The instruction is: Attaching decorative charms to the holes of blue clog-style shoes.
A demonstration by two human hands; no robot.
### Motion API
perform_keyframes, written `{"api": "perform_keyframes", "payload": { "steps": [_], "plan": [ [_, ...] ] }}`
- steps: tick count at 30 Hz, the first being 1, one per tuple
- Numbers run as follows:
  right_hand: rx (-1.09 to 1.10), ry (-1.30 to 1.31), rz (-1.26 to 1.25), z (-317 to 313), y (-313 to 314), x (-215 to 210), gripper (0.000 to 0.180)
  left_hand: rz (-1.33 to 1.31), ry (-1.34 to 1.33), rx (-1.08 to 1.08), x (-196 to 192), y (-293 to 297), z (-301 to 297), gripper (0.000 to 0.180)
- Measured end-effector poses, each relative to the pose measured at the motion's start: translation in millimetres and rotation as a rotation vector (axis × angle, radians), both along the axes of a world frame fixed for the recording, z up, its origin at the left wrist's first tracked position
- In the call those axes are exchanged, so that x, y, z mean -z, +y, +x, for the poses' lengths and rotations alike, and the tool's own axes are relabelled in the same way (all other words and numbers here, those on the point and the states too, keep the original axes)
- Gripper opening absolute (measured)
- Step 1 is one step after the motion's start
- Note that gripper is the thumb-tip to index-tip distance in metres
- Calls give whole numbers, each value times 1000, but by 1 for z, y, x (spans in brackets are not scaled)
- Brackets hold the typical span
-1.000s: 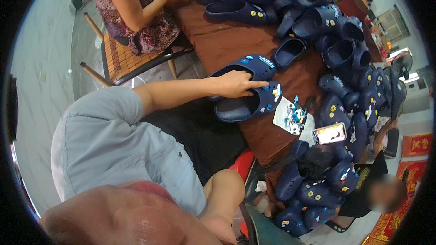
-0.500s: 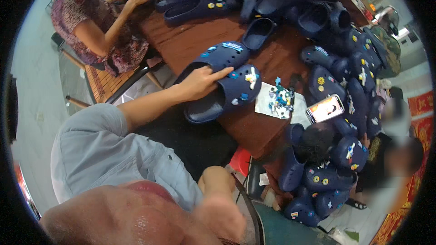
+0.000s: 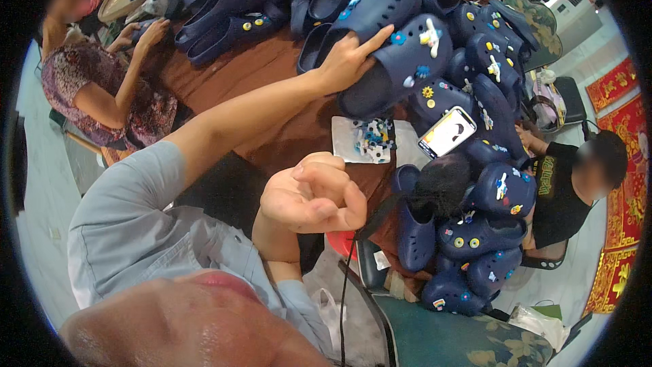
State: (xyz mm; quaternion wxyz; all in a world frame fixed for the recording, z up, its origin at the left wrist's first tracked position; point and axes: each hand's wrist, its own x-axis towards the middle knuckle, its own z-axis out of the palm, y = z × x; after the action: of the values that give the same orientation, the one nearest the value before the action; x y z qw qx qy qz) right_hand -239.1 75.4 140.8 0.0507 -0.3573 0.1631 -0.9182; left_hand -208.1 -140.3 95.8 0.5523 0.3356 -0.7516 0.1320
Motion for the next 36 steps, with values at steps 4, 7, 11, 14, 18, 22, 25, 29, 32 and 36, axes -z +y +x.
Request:
{"api": "perform_keyframes", "payload": {
  "steps": [4, 7, 11, 14, 18, 22, 25, 29, 32, 36],
  "plan": [
    [-46, -29, 103, -5, -12, 32, 33, -152, -8, -101, 9, -65, -11, 83],
    [-66, 64, 289, -16, -22, 42, 20, 57, -95, -150, 42, -90, -8, 80],
    [-70, -72, 415, -25, -34, 47, 23, 208, -157, -201, 54, -92, -16, 82],
    [-85, -27, 445, -33, -36, 54, 22, 251, -159, -234, 53, -84, -20, 83],
    [-53, -56, 492, -35, -37, 52, 23, 202, -180, -229, 46, -78, -13, 85],
    [-64, -77, 494, -36, -35, 51, 22, 230, -198, -207, 35, -57, -4, 84],
    [-64, -86, 518, -40, -32, 51, 22, 359, -276, -140, 31, -40, 5, 83],
    [-56, -88, 558, -50, -34, 60, 21, 91, -210, -23, 24, -18, 48, 61],
    [-47, -67, 599, -57, -35, 62, 22, -93, -273, 12, 2, -38, 102, 46],
    [-104, -131, 638, -53, -44, 67, 22, -230, -262, -314, -43, -104, 155, 34]
  ]
}}
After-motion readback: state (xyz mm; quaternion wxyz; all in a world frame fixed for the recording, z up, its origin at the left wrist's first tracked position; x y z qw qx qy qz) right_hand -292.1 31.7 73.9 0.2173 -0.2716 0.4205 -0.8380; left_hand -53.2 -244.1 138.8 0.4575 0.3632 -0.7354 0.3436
